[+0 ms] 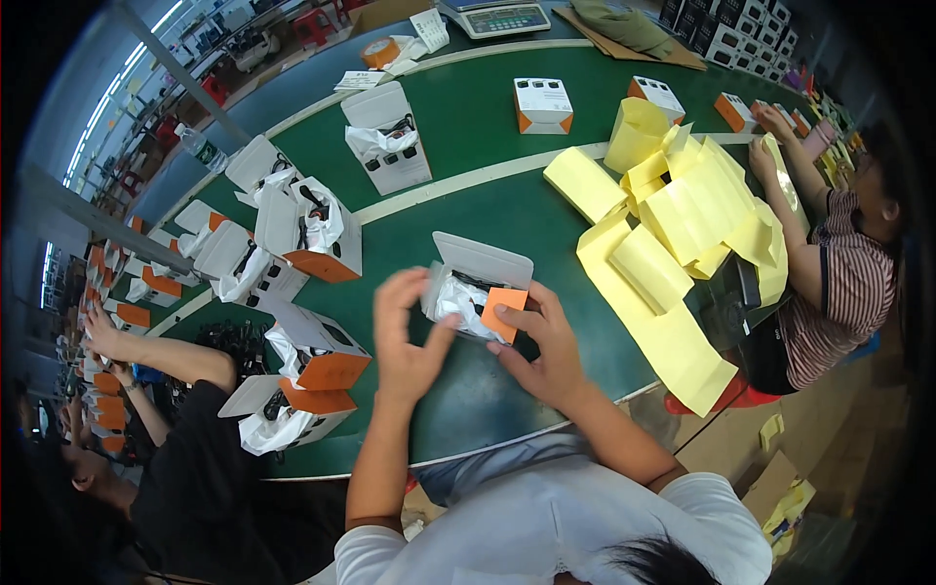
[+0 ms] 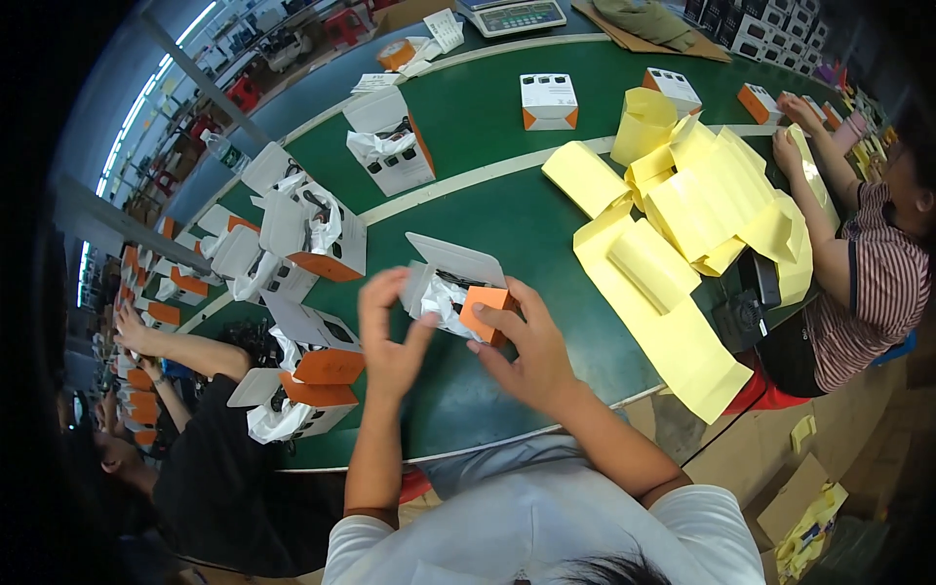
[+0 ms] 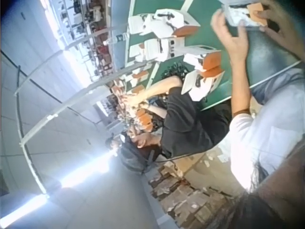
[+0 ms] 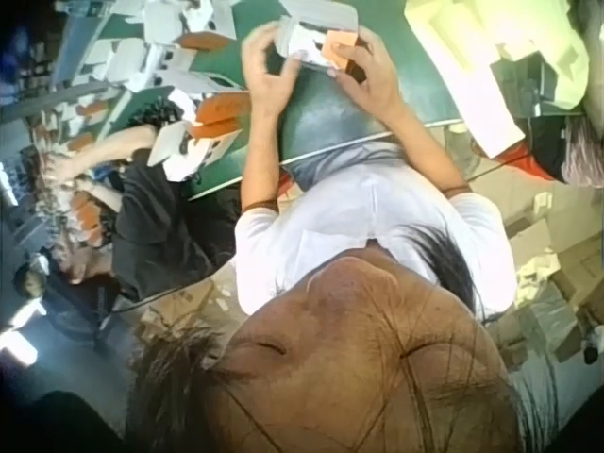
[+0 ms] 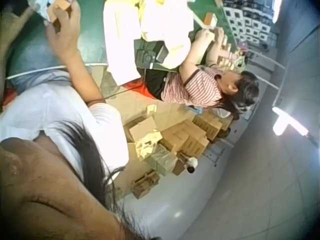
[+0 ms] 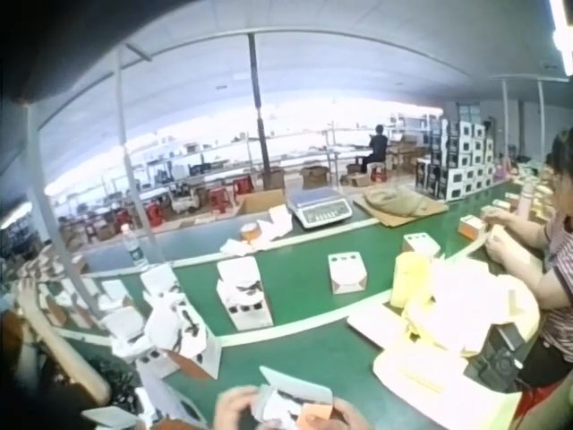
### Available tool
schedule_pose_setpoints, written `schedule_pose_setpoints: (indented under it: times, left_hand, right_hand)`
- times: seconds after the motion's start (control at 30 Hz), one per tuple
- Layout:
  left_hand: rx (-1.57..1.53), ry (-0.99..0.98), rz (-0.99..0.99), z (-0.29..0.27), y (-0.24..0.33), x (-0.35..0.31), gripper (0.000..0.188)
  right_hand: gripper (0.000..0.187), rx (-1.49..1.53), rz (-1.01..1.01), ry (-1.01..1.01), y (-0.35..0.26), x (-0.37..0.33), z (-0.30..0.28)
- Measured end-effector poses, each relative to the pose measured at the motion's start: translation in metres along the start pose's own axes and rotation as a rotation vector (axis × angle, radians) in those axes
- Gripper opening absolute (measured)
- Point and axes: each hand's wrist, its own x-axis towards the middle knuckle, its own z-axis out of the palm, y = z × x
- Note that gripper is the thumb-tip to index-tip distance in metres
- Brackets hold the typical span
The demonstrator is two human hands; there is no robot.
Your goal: The person assembles and packs small electronic devices into boxes by hand, placing each device, its manual, and a cable into a box with packaging material.
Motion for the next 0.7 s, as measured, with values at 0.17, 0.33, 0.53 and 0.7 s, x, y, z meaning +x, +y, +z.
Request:
schedule_pose_setpoints:
  times: [0.17, 0.33, 0.53, 0.7]
  left_hand:
    - [0.159, -0.066, 0.095, 0.006, 0.004, -0.018, 0.036]
    - [0.368, -0.050, 0.058, -0.001, 0.036, -0.018, 0.029]
    - [0.218, -0.165, -0.044, -0.012, 0.035, 0.000, 0.016]
    - [-0.260, -0.152, -0.237, -0.014, -0.003, 0.001, 0.039]
  right_hand:
    - [0.050, 0.157, 0.055, -0.170, 0.010, 0.016, -0.024]
    - [0.043, 0.320, 0.056, -0.324, 0.009, 0.028, -0.035]
    - [0.042, 0.176, 0.161, -0.365, -0.007, 0.036, -0.035]
    - [0.057, 0.410, 0.314, -0.141, -0.010, 0.030, -0.017]
